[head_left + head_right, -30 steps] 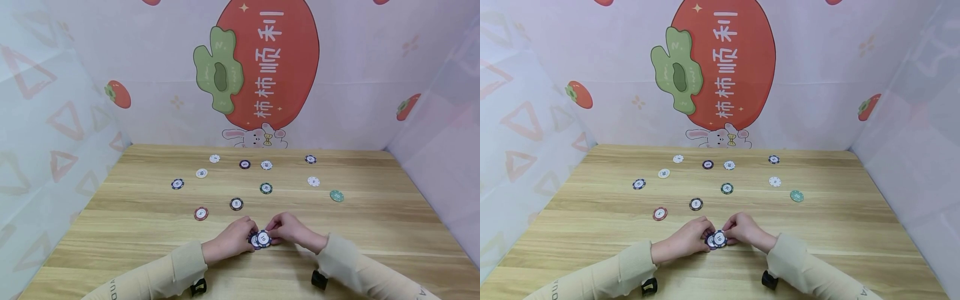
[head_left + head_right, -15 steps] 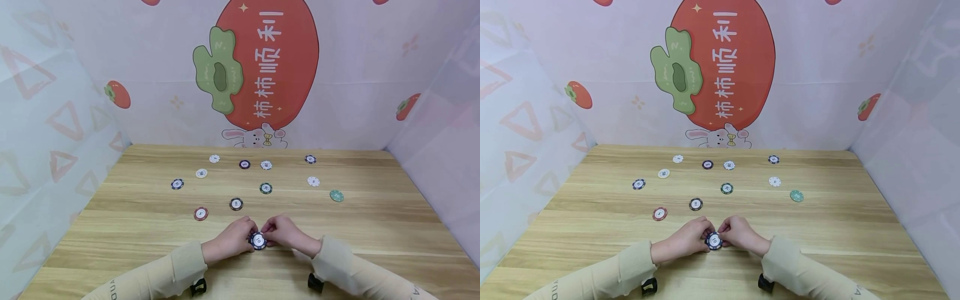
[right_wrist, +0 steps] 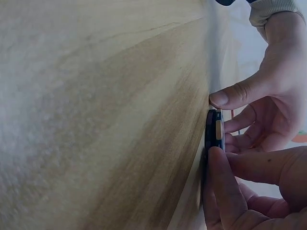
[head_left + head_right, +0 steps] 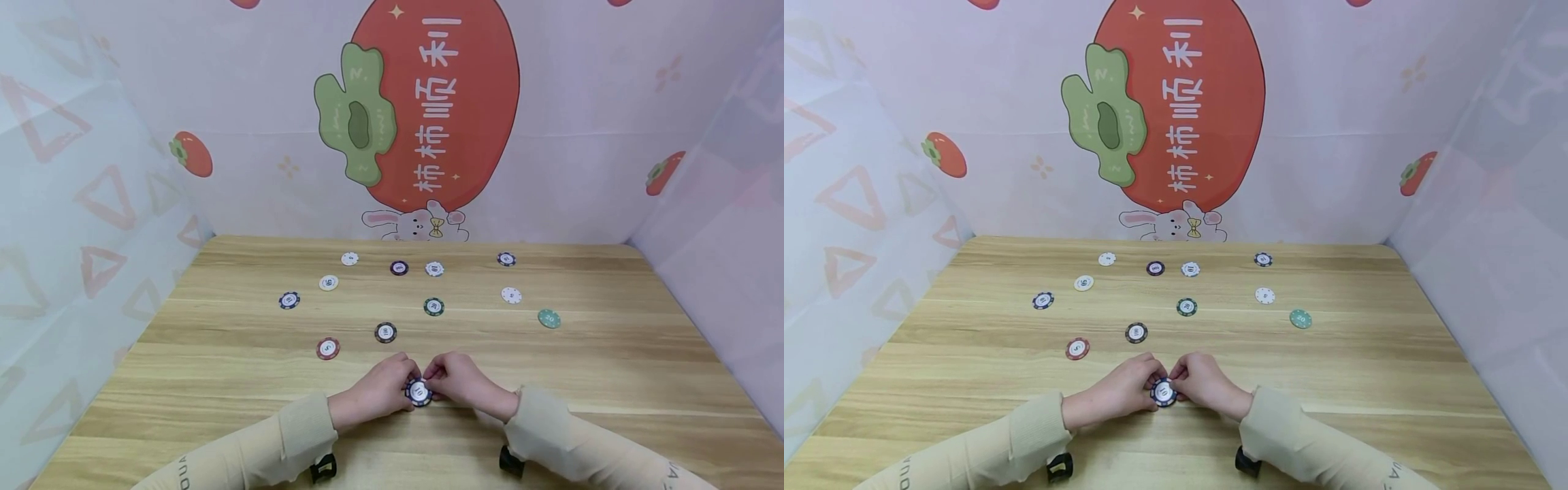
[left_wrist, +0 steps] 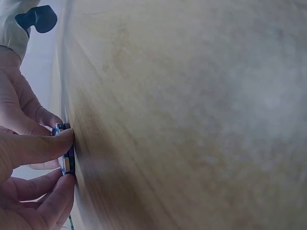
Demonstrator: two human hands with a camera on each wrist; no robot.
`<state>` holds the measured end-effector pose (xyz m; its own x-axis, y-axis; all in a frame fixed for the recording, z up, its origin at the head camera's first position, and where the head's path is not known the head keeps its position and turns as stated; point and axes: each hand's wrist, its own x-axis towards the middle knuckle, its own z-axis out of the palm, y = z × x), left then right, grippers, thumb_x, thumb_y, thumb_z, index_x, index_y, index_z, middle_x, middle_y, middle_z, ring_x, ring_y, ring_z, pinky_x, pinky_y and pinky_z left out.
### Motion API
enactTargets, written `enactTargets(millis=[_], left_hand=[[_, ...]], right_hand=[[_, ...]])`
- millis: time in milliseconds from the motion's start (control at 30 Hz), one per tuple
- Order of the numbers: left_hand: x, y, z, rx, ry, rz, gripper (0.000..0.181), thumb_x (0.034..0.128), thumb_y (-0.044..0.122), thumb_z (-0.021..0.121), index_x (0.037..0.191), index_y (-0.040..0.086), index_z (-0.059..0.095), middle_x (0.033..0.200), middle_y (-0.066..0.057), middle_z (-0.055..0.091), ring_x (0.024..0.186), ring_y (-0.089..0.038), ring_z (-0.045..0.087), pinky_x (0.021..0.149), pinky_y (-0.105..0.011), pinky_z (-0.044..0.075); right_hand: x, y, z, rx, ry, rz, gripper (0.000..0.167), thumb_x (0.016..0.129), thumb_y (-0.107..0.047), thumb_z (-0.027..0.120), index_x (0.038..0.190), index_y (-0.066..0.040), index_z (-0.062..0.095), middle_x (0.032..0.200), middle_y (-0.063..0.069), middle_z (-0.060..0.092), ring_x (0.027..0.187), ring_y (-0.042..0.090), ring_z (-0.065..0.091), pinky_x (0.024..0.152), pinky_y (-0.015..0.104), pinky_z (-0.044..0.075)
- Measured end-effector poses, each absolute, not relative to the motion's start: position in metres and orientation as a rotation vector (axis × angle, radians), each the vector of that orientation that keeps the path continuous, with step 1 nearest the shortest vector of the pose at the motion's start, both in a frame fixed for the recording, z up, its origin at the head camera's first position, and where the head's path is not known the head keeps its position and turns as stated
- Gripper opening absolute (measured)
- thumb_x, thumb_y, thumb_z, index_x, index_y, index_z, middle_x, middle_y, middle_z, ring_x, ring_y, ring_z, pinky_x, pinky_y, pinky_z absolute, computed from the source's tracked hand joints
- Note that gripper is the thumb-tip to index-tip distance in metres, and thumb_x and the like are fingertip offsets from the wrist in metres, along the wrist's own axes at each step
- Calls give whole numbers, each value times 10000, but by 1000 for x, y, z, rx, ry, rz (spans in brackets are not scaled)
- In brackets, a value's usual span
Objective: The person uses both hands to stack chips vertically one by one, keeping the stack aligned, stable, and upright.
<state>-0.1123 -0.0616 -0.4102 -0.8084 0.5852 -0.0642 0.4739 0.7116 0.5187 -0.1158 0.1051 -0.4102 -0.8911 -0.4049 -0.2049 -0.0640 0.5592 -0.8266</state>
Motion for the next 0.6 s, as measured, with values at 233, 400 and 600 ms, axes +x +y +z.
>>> enactTargets(millis=[233, 400, 600], left_hand=[[-111, -62, -408, 864, 2696, 734, 338, 611, 44, 786, 901, 41, 613, 829, 1, 518, 734, -68, 477, 688, -195, 423], [-112, -62, -408, 858, 2691, 739, 341, 610, 44, 788, 903, 39, 615, 829, -1, 520, 734, -71, 479, 693, -199, 426], [-112, -61, -408, 831, 2695, 719, 346, 610, 56, 787, 911, 48, 616, 831, 16, 516, 736, -60, 480, 701, -197, 431]], right_hand=[[-119, 106, -409, -563, 2537, -1135, 37, 778, -15, 651, 781, 7, 621, 670, 3, 585, 596, 86, 525, 528, 202, 444], [-123, 111, -407, -721, 2619, -1006, 44, 801, -53, 630, 837, -27, 634, 740, -9, 598, 657, 89, 531, 593, 222, 450], [-127, 122, -403, -848, 2696, -840, 119, 830, -94, 615, 934, -43, 640, 845, 2, 613, 743, 90, 553, 667, 250, 473]])
